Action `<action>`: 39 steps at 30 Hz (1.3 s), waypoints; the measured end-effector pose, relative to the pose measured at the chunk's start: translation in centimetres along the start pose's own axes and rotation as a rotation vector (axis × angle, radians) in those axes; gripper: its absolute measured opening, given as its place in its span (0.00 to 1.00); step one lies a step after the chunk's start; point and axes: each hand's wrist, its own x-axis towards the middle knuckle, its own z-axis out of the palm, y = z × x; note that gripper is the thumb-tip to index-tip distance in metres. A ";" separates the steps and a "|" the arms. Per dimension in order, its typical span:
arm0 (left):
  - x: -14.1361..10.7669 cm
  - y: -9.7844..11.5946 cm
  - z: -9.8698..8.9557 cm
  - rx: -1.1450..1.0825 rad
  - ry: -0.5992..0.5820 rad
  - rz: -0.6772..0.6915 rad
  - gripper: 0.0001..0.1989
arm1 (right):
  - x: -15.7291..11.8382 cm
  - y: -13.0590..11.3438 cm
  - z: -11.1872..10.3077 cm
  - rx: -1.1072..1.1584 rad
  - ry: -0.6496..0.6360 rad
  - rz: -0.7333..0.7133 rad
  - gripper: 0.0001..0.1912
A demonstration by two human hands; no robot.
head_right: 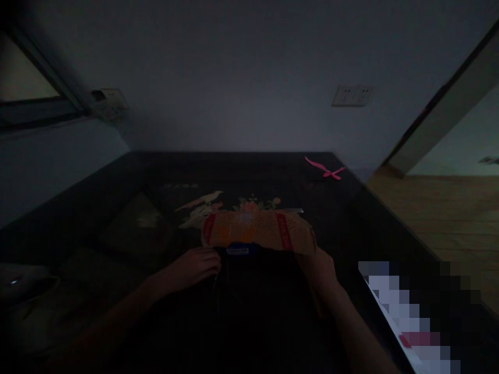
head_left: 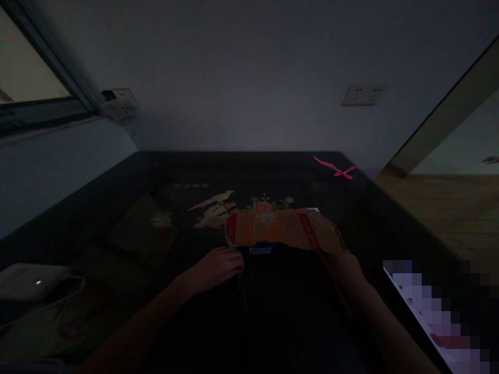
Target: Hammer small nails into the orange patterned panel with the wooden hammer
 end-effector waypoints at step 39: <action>-0.3 3.2 -4.9 -0.893 0.221 -0.145 0.06 | -0.7 -0.7 -0.9 0.022 0.020 -0.027 0.14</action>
